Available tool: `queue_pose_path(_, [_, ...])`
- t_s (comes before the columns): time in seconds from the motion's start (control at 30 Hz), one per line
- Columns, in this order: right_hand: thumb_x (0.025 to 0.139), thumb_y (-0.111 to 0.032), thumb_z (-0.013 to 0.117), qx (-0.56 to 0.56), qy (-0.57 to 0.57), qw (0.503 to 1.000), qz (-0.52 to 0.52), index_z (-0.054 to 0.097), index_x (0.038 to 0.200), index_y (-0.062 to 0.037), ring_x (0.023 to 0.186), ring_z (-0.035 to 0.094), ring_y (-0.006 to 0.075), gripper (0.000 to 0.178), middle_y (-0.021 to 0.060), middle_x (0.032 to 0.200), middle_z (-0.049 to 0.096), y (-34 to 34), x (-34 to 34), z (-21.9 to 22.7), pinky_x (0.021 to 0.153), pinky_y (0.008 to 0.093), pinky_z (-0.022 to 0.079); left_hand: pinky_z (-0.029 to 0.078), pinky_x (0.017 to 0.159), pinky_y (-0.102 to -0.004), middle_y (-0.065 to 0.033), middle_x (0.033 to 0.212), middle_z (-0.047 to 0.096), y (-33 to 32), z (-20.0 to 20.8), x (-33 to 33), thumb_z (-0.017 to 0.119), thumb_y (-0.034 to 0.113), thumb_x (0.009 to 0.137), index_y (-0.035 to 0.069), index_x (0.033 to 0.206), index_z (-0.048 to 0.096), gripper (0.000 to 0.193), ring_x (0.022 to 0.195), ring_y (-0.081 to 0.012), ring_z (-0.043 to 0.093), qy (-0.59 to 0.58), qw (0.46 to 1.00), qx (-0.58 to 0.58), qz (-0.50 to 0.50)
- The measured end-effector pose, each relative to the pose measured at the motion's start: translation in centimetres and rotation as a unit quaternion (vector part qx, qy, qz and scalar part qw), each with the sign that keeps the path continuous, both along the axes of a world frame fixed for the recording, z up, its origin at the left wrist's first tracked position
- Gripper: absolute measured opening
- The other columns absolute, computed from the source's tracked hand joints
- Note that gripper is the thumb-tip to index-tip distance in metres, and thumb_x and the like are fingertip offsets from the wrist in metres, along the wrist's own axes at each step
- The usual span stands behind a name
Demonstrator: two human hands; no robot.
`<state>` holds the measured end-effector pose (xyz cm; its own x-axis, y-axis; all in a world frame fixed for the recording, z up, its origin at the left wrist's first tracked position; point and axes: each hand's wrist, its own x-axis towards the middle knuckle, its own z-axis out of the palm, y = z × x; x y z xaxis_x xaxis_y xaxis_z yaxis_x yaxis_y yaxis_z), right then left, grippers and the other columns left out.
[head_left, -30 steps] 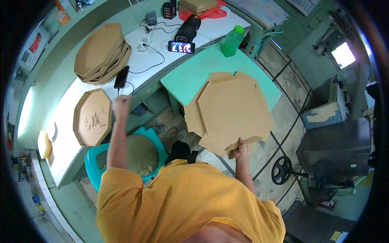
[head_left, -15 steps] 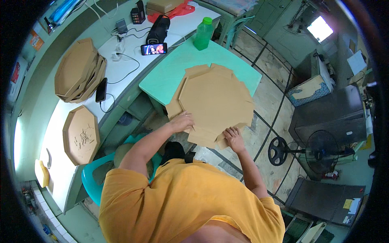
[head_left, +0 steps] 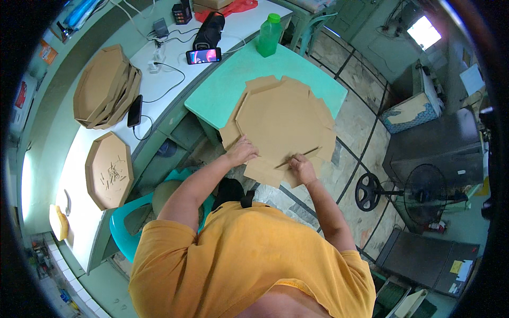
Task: The person assembles flat octagonal cardboard pieces into box shapes by folding the side flaps and interlocking them. The person repeatedly picks up a flat piece, folds the sides, and places the finished box on a stack on the table.
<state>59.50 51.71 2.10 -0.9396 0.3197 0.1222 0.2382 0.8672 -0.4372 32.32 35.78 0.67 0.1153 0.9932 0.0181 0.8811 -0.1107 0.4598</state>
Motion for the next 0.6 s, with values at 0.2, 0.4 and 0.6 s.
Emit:
queue_pose_path(0.2, [0.084, -0.038, 0.060, 0.125, 0.003, 0.992, 0.034, 0.053, 0.118, 0.0083, 0.127, 0.041, 0.0378, 0.058, 0.0237, 0.133, 0.045, -3.3, 1.4, 0.6, 0.108, 0.0459, 0.033, 0.021, 0.113, -0.0512, -0.0034, 0.105, 0.066, -0.5, -1.2, 0.3, 0.058, 0.026, 0.088, 0.012, 0.098, 0.068, 0.019, 0.123, -0.0268, 0.048, 0.025, 0.999, 0.017, -0.018])
queue_pose_path(0.4, [0.084, -0.065, 0.044, 0.176, -0.175, 0.968, 0.037, 0.031, 0.137, 0.0123, 0.141, 0.019, 0.0365, 0.095, 0.0247, 0.151, 0.018, -5.0, 2.5, 2.4, 0.114, 0.0485, 0.016, 0.017, 0.115, -0.0512, -0.0086, 0.132, 0.053, -2.3, -0.1, -0.1, 0.061, 0.036, 0.086, 0.007, 0.121, 0.059, 0.046, 0.135, -0.0307, 0.034, 0.013, 0.994, 0.075, -0.074])
queue_pose_path(0.6, [0.085, -0.057, 0.047, 0.160, -0.088, 0.983, 0.007, 0.045, 0.128, 0.0101, 0.134, 0.032, 0.0360, 0.080, 0.0222, 0.142, 0.035, -4.4, 2.1, 1.0, 0.113, 0.0497, 0.019, 0.011, 0.115, -0.0545, -0.0130, 0.140, 0.043, -3.9, 1.8, -0.1, 0.063, 0.044, 0.082, 0.002, 0.132, 0.048, 0.067, 0.139, -0.0314, 0.027, -0.004, 0.994, 0.066, -0.089])
